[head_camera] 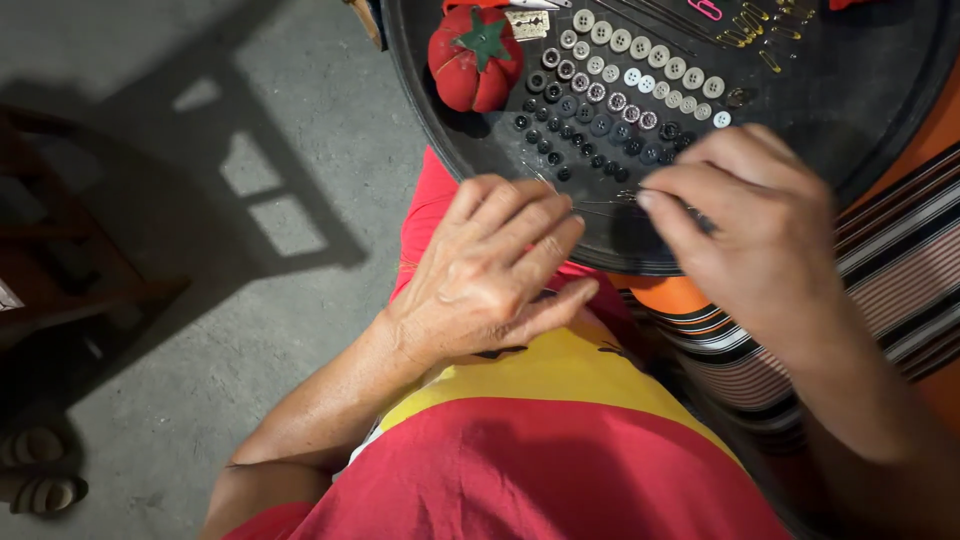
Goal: The person sorts black buttons and needles on a round tray, arranging them into neat rows. They then gather the needles and insert them into a red tomato-shaped pincushion.
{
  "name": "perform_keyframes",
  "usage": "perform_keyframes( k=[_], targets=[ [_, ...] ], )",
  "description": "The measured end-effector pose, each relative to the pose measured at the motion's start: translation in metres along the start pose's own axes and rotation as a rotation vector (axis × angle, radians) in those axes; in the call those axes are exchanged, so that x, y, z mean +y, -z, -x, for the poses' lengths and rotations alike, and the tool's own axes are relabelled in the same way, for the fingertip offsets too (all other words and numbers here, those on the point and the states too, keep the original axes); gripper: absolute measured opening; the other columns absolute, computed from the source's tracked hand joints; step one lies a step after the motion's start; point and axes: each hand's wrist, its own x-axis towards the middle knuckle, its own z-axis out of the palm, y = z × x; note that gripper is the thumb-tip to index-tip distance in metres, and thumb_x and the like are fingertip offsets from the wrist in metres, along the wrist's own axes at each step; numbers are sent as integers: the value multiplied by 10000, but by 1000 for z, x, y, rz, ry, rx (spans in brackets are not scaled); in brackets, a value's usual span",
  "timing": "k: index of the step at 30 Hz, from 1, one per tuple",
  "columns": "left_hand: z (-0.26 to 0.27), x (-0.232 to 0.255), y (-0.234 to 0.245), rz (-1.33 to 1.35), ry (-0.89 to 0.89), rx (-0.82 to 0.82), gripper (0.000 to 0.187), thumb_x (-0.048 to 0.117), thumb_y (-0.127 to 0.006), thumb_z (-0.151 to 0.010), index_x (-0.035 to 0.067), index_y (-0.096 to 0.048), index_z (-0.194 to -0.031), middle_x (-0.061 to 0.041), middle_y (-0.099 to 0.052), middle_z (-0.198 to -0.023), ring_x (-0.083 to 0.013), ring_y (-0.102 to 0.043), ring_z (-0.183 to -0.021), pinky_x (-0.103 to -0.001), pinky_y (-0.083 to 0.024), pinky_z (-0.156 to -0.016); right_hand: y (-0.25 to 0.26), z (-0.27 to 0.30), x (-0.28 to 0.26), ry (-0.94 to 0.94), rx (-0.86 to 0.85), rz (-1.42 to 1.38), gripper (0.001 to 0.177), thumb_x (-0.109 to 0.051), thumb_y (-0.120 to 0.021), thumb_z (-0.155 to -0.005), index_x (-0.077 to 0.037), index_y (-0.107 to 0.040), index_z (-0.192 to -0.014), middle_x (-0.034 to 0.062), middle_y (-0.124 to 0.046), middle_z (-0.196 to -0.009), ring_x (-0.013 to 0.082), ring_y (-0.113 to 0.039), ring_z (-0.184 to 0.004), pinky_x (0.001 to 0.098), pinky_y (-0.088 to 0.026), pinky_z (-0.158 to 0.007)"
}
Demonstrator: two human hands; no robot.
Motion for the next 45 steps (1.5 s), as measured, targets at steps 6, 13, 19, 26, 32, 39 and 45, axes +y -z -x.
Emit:
perform_keyframes(
  k=[6, 13, 19, 26, 32, 39, 45],
  targets=[
    [2, -1, 0, -83, 61, 31, 498, 371, -809, -925, -62, -698, -1142, -219, -660, -1239, -353, -571, -1230, -482, -440, -1029, -29, -14, -3, 116, -38, 65, 106, -48, -830, -908, -41, -748, -976, 54, -630, -941, 243, -621, -902, 365, -529, -758],
    [5, -3, -3, -86, 59, 22, 491, 380, -796, -927, -60, -703, -1124, -220, -660, -1221, -349, -579, -1218, -485, -432, -1032, -30, -16, -10, 132, -74, 81, 153, -25, -816, -866, -33, -766, -1010, 41, -648, -952, 226, -626, -906, 344, -545, -734],
    [4, -1, -5, -55, 53, 6, 498, 370, -797, -929, -63, -705, -1156, -212, -660, -1217, -340, -580, -1216, -481, -429, -1030, -8, -4, 7, 51, -9, 82, 157, 41, -790, -862, 3, -773, -1013, 108, -680, -927, 252, -637, -865, 355, -537, -721],
    [-1, 4, -7, -10, 34, -27, 494, 354, -811, -917, -60, -704, -1166, -200, -670, -1223, -336, -588, -1228, -477, -431, -1030, 35, 28, 37, -417, -103, 0, 154, 35, -767, -922, 2, -773, -1073, 131, -690, -946, 198, -641, -771, 307, -496, -673],
    [-7, 8, -14, 9, 1, -34, 501, 354, -817, -910, -71, -706, -1152, -215, -668, -1222, -345, -586, -1224, -475, -434, -1023, 27, 34, 35, -421, -102, 3, 112, 6, -793, -867, 8, -772, -976, 109, -681, -883, 191, -632, -761, 319, -484, -638],
    [-7, 9, -14, -1, -1, -50, 497, 361, -813, -919, -69, -712, -1145, -215, -669, -1217, -343, -586, -1222, -469, -440, -1009, 18, 28, 35, -338, -138, 225, 133, -45, -868, -786, -8, -796, -892, 95, -670, -786, 238, -632, -775, 379, -506, -657],
    [-7, 10, -16, 5, -7, -49, 493, 354, -814, -908, -69, -714, -1140, -214, -668, -1209, -341, -587, -1220, -462, -447, -1000, 16, 29, 39, -322, -147, 192, 181, -67, -852, -793, -16, -788, -955, 83, -669, -828, 226, -647, -812, 367, -527, -698]
  ],
)
